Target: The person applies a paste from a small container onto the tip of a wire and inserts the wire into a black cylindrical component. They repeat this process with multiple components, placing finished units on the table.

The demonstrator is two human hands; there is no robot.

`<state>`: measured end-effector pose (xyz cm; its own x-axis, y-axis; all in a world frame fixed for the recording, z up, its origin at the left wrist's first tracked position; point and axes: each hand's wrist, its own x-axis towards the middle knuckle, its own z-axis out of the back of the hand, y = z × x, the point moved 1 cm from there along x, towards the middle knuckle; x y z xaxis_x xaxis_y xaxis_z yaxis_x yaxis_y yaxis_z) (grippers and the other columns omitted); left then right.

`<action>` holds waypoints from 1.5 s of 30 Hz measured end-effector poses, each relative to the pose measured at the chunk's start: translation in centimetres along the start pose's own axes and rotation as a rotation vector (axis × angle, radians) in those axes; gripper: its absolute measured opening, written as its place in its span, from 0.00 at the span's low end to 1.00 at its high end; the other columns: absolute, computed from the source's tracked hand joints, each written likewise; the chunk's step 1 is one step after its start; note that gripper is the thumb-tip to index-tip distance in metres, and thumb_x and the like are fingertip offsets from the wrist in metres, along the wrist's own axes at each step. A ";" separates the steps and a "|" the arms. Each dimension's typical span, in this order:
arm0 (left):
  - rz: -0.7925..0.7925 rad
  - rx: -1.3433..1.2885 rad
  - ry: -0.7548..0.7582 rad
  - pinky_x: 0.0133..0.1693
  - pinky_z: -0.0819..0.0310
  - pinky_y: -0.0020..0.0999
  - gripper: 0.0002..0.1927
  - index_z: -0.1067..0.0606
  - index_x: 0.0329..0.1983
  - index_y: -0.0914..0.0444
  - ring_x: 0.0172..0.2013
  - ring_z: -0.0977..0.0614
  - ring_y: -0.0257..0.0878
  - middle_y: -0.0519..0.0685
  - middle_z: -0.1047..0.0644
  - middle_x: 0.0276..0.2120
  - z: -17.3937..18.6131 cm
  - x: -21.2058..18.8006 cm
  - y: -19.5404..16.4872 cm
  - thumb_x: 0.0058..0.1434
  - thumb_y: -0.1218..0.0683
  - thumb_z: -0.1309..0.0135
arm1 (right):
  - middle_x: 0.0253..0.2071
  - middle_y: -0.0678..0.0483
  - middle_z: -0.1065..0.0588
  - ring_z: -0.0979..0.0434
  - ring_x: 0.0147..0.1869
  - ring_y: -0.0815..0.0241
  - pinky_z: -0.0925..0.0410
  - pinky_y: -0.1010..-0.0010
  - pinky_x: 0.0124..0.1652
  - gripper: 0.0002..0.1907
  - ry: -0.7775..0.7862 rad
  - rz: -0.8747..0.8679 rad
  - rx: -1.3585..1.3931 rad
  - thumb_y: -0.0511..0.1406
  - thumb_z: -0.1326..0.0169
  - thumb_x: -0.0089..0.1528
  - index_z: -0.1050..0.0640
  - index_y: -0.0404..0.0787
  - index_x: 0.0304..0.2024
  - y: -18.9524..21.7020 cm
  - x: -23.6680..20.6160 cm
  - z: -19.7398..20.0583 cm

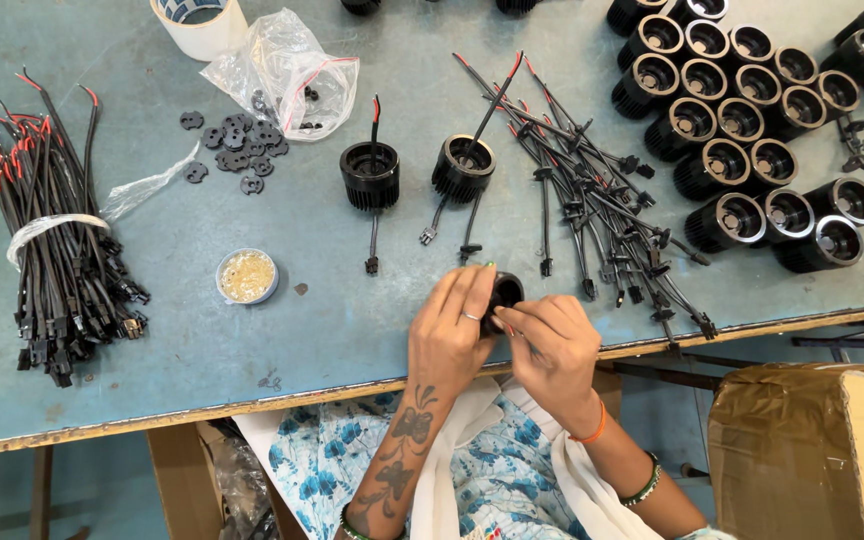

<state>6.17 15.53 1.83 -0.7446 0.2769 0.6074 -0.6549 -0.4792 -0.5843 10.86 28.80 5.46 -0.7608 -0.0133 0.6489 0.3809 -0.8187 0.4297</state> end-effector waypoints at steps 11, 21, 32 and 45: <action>0.116 -0.200 -0.022 0.55 0.22 0.42 0.39 0.29 0.62 0.61 0.59 0.20 0.53 0.54 0.23 0.56 0.2 0.9 -0.1 0.43 0.63 0.31 | 0.32 0.51 0.24 0.23 0.40 0.53 0.28 0.65 0.46 0.10 -0.103 -0.048 0.061 0.24 0.33 0.51 0.18 0.34 0.35 1.2 1.3 2.9; 0.206 -0.235 0.032 0.57 0.25 0.45 0.40 0.29 0.63 0.61 0.58 0.21 0.55 0.55 0.23 0.57 -0.3 1.2 0.9 0.43 0.60 0.30 | 0.32 0.51 0.24 0.23 0.36 0.57 0.26 0.65 0.47 0.11 -0.074 0.011 0.008 0.24 0.32 0.51 0.17 0.35 0.36 1.8 1.6 3.9; 0.221 -0.248 0.033 0.54 0.25 0.46 0.41 0.31 0.64 0.62 0.54 0.22 0.58 0.57 0.26 0.55 -0.1 1.0 1.0 0.45 0.60 0.31 | 0.41 0.49 0.21 0.20 0.37 0.61 0.27 0.74 0.40 0.19 0.125 -0.254 0.327 0.25 0.34 0.53 0.17 0.37 0.48 -1.3 1.1 0.9; 0.048 -0.423 0.009 0.61 0.32 0.47 0.40 0.32 0.65 0.66 0.60 0.26 0.61 0.64 0.27 0.60 -0.3 3.7 1.3 0.44 0.64 0.36 | 0.43 0.48 0.20 0.18 0.46 0.57 0.27 0.72 0.47 0.09 -0.023 -0.092 0.328 0.23 0.39 0.57 0.19 0.34 0.41 -2.1 4.7 -0.8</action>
<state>2.47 16.21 3.13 -0.7751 0.2707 0.5709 -0.6138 -0.1084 -0.7820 6.10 30.02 7.08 -0.7889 0.0680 0.6107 0.4630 -0.5876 0.6636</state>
